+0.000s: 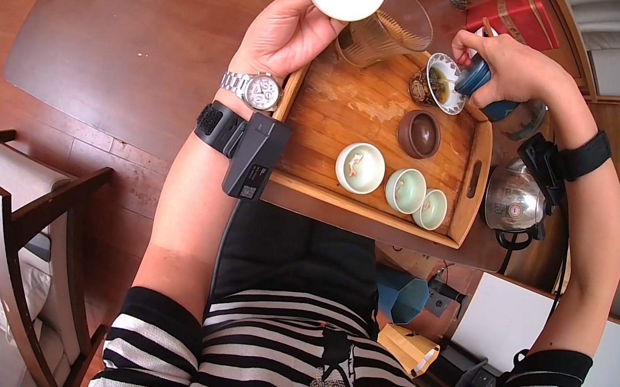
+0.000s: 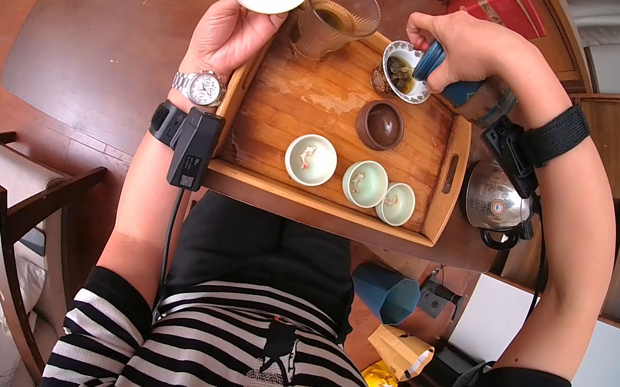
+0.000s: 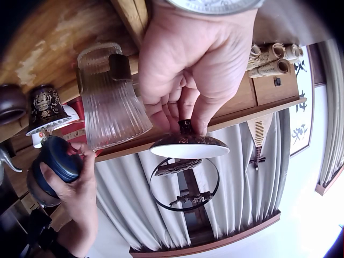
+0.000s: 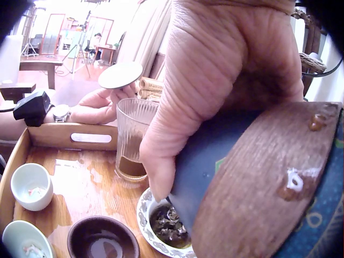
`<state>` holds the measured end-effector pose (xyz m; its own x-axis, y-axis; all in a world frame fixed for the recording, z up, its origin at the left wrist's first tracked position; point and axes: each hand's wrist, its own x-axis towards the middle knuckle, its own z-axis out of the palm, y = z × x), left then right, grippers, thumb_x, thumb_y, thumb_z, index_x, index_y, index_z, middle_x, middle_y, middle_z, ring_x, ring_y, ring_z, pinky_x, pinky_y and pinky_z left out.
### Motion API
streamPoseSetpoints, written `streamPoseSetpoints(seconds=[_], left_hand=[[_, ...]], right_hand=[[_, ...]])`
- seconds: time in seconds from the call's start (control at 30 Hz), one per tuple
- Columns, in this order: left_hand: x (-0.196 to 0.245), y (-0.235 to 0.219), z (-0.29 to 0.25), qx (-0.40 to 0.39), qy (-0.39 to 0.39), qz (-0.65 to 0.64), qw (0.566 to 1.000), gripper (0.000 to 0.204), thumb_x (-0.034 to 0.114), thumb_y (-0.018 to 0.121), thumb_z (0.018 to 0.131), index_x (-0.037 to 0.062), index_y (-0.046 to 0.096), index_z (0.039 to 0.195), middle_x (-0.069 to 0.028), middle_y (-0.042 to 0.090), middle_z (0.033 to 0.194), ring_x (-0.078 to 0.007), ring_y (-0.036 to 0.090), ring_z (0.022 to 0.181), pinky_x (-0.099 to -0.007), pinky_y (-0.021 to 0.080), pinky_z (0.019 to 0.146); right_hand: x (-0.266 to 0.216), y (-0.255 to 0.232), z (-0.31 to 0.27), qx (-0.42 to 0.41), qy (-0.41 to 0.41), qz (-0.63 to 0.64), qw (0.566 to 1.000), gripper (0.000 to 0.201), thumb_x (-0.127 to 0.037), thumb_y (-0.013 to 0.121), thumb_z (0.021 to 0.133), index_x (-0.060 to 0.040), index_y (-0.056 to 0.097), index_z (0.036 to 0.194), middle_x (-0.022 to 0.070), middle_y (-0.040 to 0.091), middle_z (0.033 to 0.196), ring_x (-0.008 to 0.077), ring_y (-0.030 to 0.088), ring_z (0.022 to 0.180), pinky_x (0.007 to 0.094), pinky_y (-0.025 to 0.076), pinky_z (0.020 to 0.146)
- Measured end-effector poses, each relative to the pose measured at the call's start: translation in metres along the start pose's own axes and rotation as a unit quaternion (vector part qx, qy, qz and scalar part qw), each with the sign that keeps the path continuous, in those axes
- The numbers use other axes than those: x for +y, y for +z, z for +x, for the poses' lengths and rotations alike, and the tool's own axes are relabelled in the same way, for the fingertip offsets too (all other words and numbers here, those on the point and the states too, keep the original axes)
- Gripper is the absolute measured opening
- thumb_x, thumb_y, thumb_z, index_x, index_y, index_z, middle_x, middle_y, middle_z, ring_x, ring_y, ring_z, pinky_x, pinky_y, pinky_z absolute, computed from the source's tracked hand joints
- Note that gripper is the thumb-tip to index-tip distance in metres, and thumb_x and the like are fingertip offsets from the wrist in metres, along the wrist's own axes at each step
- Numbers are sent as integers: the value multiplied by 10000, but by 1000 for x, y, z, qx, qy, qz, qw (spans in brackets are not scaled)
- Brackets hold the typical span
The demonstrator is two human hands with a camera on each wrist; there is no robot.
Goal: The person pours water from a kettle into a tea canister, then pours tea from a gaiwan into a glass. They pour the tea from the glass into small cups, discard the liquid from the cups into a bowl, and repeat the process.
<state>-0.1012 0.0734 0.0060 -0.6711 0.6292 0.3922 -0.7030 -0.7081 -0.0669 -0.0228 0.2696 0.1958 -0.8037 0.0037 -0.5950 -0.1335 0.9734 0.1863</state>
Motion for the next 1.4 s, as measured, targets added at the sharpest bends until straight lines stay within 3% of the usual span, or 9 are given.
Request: streamPoseSetpoints(seconds=[0.87, 1.17, 1.4], left_hand=[[1, 0, 0, -5, -3, 13, 1000, 246, 16, 496, 864, -31, 477, 1105, -92, 523, 1129, -180, 495, 1057, -308, 421, 922], [0, -1, 1, -22, -4, 8, 1000, 262, 19, 507, 859, -37, 473, 1112, -98, 521, 1137, -185, 492, 1070, -318, 415, 942], [-1, 2, 0, 9, 10, 19, 1000, 261, 12, 513, 854, -35, 475, 1108, -102, 521, 1136, -185, 493, 1067, -313, 418, 935]], right_hand=[[-1, 4, 2, -3, -8, 4, 1000, 514, -158, 745, 514, -85, 472, 945, 94, 620, 829, 273, 603, 800, 359, 478, 664], [0, 6, 4, 6, -21, 6, 1000, 498, -167, 736, 509, -89, 469, 923, 84, 616, 768, 271, 603, 759, 360, 468, 633], [3, 7, 4, 8, -23, 7, 1000, 490, -168, 735, 509, -92, 467, 912, 82, 617, 787, 271, 602, 772, 362, 469, 638]])
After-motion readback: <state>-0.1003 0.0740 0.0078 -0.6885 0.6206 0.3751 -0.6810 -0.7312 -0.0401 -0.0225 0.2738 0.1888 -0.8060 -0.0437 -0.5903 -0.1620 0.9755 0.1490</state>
